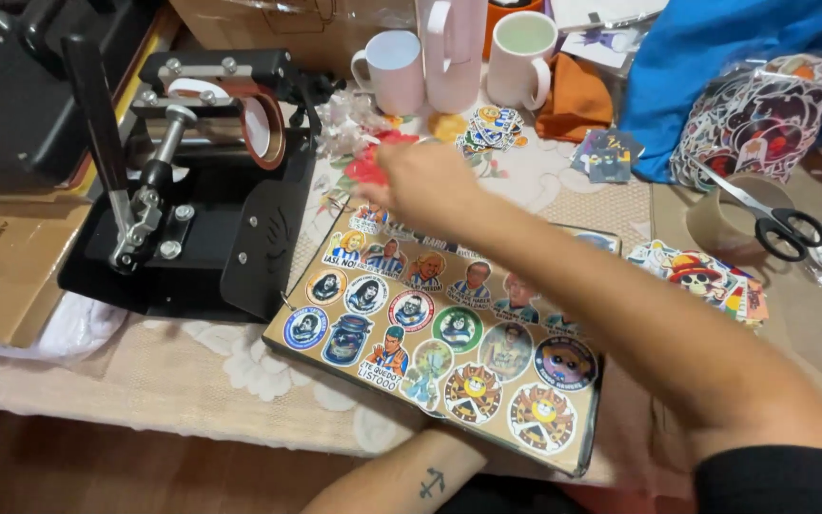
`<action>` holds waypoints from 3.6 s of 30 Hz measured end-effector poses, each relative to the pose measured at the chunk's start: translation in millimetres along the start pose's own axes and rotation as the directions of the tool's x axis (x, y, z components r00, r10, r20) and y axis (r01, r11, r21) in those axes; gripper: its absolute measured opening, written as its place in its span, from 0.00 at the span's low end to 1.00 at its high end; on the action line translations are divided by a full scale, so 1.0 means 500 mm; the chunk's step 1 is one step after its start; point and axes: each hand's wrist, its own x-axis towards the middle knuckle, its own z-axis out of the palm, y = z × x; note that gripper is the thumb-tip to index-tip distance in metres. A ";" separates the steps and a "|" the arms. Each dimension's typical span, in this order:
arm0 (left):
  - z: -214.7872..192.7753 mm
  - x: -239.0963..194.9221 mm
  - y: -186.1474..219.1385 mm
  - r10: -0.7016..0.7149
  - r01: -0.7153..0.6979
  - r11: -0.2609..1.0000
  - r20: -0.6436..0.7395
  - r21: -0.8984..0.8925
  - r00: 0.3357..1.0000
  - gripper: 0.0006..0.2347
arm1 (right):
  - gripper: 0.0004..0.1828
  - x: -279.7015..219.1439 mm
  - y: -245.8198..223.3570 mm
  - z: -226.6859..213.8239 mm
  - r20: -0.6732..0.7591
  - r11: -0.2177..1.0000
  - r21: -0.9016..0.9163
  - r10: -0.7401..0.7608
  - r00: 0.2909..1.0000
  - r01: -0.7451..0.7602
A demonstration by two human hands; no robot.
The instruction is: The person is peeling the backing off various stickers and carefully applying them to a board to create a collage.
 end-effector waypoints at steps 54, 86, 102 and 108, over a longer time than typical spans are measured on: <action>-0.135 0.117 -0.072 -0.047 -0.880 -0.390 0.949 0.270 0.312 0.19 | 0.36 -0.530 0.104 -0.052 0.173 0.775 0.001 0.622 0.764 -0.632; -0.155 0.160 -0.026 0.187 -0.270 0.869 0.230 0.415 0.955 0.11 | 0.09 -0.359 0.113 0.013 -0.385 0.816 0.530 0.476 0.791 -0.232; -0.167 0.168 -0.036 0.097 -0.166 0.889 0.178 0.427 0.979 0.15 | 0.15 -0.382 0.144 0.070 -0.312 0.780 0.596 0.444 0.840 -0.191; -0.168 0.163 -0.023 0.059 -0.159 0.927 0.289 0.339 0.956 0.21 | 0.19 -0.389 0.156 0.073 -0.332 0.767 0.612 0.470 0.818 -0.192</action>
